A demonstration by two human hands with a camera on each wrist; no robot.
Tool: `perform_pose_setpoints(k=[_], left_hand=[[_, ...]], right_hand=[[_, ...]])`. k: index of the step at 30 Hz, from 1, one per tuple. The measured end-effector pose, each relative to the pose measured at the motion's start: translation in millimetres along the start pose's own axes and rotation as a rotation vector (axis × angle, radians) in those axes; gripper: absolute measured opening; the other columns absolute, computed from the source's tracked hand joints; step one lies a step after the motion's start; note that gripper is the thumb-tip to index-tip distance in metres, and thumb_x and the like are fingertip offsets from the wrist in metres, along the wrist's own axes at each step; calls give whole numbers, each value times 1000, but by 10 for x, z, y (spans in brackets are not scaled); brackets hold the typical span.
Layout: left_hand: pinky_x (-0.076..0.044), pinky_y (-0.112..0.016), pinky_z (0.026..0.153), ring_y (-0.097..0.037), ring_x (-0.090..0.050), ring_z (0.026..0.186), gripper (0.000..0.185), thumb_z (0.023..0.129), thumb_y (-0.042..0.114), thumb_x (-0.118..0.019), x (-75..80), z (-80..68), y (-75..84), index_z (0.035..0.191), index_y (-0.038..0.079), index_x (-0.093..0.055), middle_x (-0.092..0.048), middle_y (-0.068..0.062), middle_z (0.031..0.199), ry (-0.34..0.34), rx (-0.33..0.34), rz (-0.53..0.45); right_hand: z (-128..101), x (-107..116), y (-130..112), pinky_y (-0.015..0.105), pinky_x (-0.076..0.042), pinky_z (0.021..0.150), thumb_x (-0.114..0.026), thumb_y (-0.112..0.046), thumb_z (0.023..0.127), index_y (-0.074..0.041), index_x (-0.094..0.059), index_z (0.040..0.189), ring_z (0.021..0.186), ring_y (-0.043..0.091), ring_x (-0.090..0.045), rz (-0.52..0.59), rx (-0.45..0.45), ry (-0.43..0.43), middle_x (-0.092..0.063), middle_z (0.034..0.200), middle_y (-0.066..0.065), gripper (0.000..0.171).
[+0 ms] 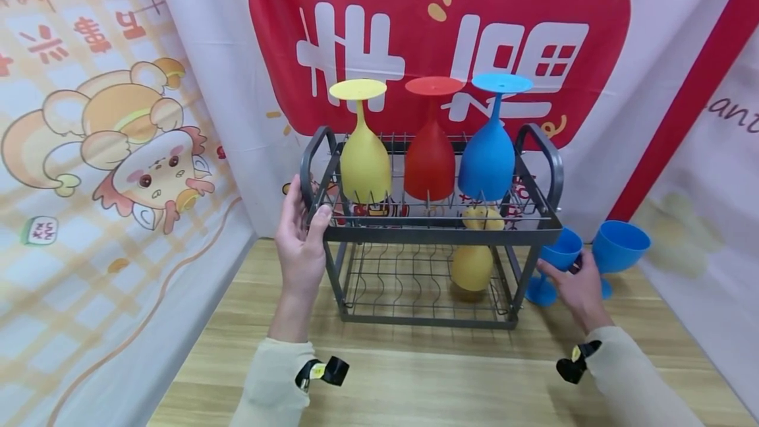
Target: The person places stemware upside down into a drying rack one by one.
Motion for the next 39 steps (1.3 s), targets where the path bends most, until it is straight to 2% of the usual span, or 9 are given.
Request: perform_pose_setpoints(k=[7, 14, 22, 28, 30, 32, 35, 38, 39], left_hand=[[-39, -33, 127, -13, -48, 150, 69, 104, 14, -65, -6, -4, 2, 166, 18, -35, -52, 1, 162, 0, -16, -8], [-39, -30, 127, -9, -48, 150, 69, 104, 15, -64, 5, -4, 2, 167, 21, -35, -51, 6, 163, 3, -5, -5], [-38, -36, 129, -12, -48, 151, 68, 105, 15, -63, 1, -2, 16, 167, 17, -35, -50, -1, 164, -2, -20, 0], [-38, -32, 128, -8, -46, 151, 68, 105, 17, -64, 4, -13, -9, 166, 24, -36, -50, 6, 164, -3, 9, 18], [-37, -31, 128, -7, -45, 152, 67, 105, 18, -64, 6, -13, -12, 166, 26, -36, -49, 8, 165, -3, 20, 19], [-37, -31, 128, -7, -45, 152, 67, 105, 20, -64, 7, -12, -6, 166, 27, -36, -49, 9, 165, -3, 26, 20], [-37, -32, 129, -7, -44, 153, 67, 105, 22, -65, 13, -10, 13, 166, 26, -36, -48, 8, 166, -4, 22, 22], [-37, -31, 129, -7, -45, 152, 68, 105, 24, -67, 27, -9, 31, 166, 25, -37, -48, 7, 166, -7, 15, 30], [-37, -31, 129, -6, -45, 152, 68, 105, 24, -67, 33, -11, 37, 166, 24, -37, -48, 7, 166, -8, 16, 33]], right_hand=[[-159, 93, -2, 72, -25, 127, -72, -65, 91, -14, 2, 171, 163, 48, -17, 56, 1, 26, -10, 179, 20, 120], [-411, 253, -4, 74, -27, 124, -72, -59, 95, -14, -5, 171, 161, 51, -20, 40, 63, 39, -14, 178, 22, 111], [-731, 424, -30, 78, -34, 117, -75, -46, 97, -12, -15, 170, 151, 56, -34, -75, 197, 33, -28, 172, 28, 101], [-991, 500, -83, 76, -41, 112, -80, -40, 95, -6, -21, 167, 141, 55, -44, -189, 269, 51, -39, 163, 32, 100], [-1070, 527, -105, 57, -47, 119, -82, -37, 93, -6, -23, 166, 138, 55, -46, -220, 305, 64, -42, 161, 32, 99], [-1145, 540, -135, 34, -49, 118, -85, -35, 91, -6, -26, 166, 136, 54, -49, -253, 346, 74, -45, 158, 32, 100], [-1240, 543, -206, 2, -38, 95, -90, -34, 86, -6, -32, 164, 132, 54, -52, -295, 427, 79, -50, 154, 31, 100], [-1331, 513, -299, 27, -58, 101, -95, -32, 80, -5, -39, 160, 127, 55, -54, -337, 516, 87, -53, 150, 31, 102], [-1360, 497, -335, 43, -61, 101, -96, -31, 78, -5, -41, 159, 125, 55, -55, -351, 548, 94, -54, 149, 30, 102]])
Point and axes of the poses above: each hand's wrist, its own z-axis towards the middle knuckle, its own x-axis out of the back of the hand, y = z × x, the point moved 5 cm from there along z, towards the middle knuckle
